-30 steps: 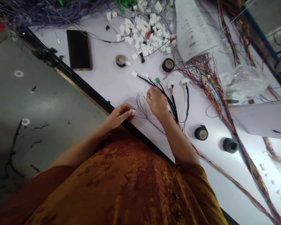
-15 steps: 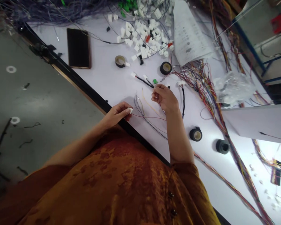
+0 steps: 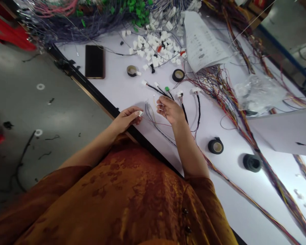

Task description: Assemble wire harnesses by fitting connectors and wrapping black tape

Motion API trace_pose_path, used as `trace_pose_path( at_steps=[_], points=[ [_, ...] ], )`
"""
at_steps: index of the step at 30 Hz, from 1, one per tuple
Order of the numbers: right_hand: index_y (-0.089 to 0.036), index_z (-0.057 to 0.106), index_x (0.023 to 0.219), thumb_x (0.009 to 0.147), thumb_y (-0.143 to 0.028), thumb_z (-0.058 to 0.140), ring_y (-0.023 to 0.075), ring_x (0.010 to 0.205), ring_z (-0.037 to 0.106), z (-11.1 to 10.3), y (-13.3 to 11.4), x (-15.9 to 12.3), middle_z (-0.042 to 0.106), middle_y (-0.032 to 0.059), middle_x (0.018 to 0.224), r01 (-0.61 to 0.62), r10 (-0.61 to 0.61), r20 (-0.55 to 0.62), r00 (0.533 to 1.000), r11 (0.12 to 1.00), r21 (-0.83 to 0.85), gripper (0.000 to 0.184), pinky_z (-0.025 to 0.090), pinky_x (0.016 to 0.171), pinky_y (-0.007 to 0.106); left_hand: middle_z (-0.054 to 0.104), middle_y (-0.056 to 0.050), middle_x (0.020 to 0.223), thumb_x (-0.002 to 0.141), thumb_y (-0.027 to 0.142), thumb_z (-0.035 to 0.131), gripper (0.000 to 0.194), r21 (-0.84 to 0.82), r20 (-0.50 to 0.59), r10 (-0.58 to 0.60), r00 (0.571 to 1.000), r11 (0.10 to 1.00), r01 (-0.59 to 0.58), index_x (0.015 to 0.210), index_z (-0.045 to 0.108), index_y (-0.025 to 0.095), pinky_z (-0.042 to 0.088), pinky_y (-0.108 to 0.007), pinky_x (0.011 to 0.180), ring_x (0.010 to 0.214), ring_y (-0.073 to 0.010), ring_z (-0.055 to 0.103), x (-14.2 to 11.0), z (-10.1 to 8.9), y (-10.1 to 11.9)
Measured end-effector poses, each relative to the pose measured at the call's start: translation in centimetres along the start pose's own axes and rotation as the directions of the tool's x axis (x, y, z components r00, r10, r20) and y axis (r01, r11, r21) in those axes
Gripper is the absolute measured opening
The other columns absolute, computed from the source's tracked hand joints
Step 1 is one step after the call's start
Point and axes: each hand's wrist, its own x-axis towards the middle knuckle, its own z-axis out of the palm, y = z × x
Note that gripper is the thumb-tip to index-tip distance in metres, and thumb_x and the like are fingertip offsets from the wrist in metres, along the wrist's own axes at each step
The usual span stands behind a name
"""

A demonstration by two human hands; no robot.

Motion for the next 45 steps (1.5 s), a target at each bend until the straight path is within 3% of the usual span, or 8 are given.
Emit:
trace_pose_path(
  at_steps=[4, 9, 16, 25, 30, 34, 41, 45],
  points=[
    [-0.02, 0.06, 0.08, 0.08, -0.035, 0.068, 0.0053, 0.048, 0.043, 1.7, 1.6, -1.0, 0.059, -0.0053, 0.07, 0.132, -0.125, 0.087, 0.988, 0.987, -0.088, 0.016, 0.033, 0.045, 0.02, 0.065, 0.001, 0.068, 0.079, 0.036, 0.079, 0.026, -0.05, -0.008, 0.02, 1.0, 0.999, -0.02, 0.095, 0.068, 0.019, 0.049, -0.019, 0.055, 0.057, -0.0076, 0.06, 0.7, -0.3, 0.5],
    [-0.018, 0.061, 0.073, 0.08, -0.032, 0.065, 0.0096, 0.065, 0.05, 3.9, 3.0, -2.4, 0.057, -0.0037, 0.068, 0.323, -0.296, 0.13, 0.946, 0.861, -0.392, 0.016, 0.042, 0.064, 0.024, 0.066, 0.0, 0.069, 0.072, 0.04, 0.085, 0.038, -0.163, 0.055, 0.005, 0.998, 0.987, 0.004, 0.097, 0.068, 0.016, 0.049, -0.017, 0.057, 0.057, -0.0067, 0.06, 1.2, -0.7, 0.9],
    [-0.019, 0.06, 0.074, 0.081, -0.034, 0.061, 0.012, 0.068, 0.053, 4.5, 3.3, -2.9, 0.06, -0.0015, 0.072, 0.297, -0.286, 0.096, 0.953, 0.833, -0.467, 0.017, 0.043, 0.068, 0.027, 0.064, -0.001, 0.07, 0.077, 0.04, 0.082, 0.035, -0.199, 0.087, -0.047, 0.995, 0.978, 0.063, 0.098, 0.07, 0.014, 0.047, -0.017, 0.056, 0.059, -0.0071, 0.058, 1.6, -1.3, 0.6],
    [-0.02, 0.059, 0.074, 0.08, -0.037, 0.062, 0.0117, 0.066, 0.05, 4.4, 3.6, -3.3, 0.058, -0.0022, 0.069, 0.241, -0.244, 0.058, 0.968, 0.845, -0.478, 0.019, 0.042, 0.065, 0.027, 0.063, 0.0, 0.067, 0.08, 0.042, 0.079, 0.033, -0.165, 0.129, -0.019, 0.991, 0.985, 0.04, 0.098, 0.069, 0.015, 0.047, -0.018, 0.054, 0.056, -0.0072, 0.057, 1.8, -1.5, 0.4],
    [-0.02, 0.059, 0.074, 0.079, -0.037, 0.062, 0.0112, 0.064, 0.049, 4.3, 4.3, -3.5, 0.056, -0.0025, 0.068, 0.188, -0.193, 0.036, 0.98, 0.869, -0.458, 0.018, 0.041, 0.063, 0.027, 0.064, 0.0, 0.068, 0.083, 0.041, 0.076, 0.032, 0.0, 0.126, 0.034, 0.991, 0.999, -0.035, 0.098, 0.067, 0.014, 0.048, -0.019, 0.055, 0.055, -0.0073, 0.057, 1.4, -1.4, 0.6],
    [-0.02, 0.059, 0.074, 0.082, -0.037, 0.061, 0.012, 0.066, 0.05, 4.4, 5.4, -3.6, 0.059, -0.0012, 0.071, 0.181, -0.186, 0.032, 0.982, 0.88, -0.439, 0.018, 0.042, 0.063, 0.026, 0.064, 0.0, 0.069, 0.084, 0.041, 0.074, 0.03, 0.175, 0.187, 0.067, 0.98, 0.979, -0.1, 0.097, 0.066, 0.015, 0.05, -0.021, 0.057, 0.058, -0.0087, 0.059, 0.9, -1.3, 0.9],
    [-0.021, 0.061, 0.077, 0.086, -0.036, 0.06, 0.0115, 0.064, 0.049, 4.3, 6.3, -4.3, 0.058, -0.0022, 0.071, 0.239, -0.246, 0.038, 0.968, 0.876, -0.419, 0.018, 0.042, 0.063, 0.026, 0.064, 0.0, 0.072, 0.09, 0.037, 0.067, 0.023, 0.245, 0.15, 0.104, 0.983, 0.96, -0.139, 0.1, 0.065, 0.017, 0.05, -0.02, 0.058, 0.06, -0.0084, 0.06, 0.4, -1.2, 0.5],
    [-0.02, 0.061, 0.076, 0.087, -0.036, 0.059, 0.0111, 0.065, 0.05, 4.3, 6.9, -4.4, 0.059, -0.0016, 0.073, 0.242, -0.245, 0.047, 0.968, 0.878, -0.412, 0.019, 0.042, 0.061, 0.025, 0.061, 0.001, 0.067, 0.09, 0.036, 0.067, 0.021, 0.307, 0.201, 0.091, 0.975, 0.94, -0.151, 0.097, 0.066, 0.017, 0.049, -0.02, 0.058, 0.06, -0.0087, 0.059, 0.4, -1.1, 0.4]
  ],
)
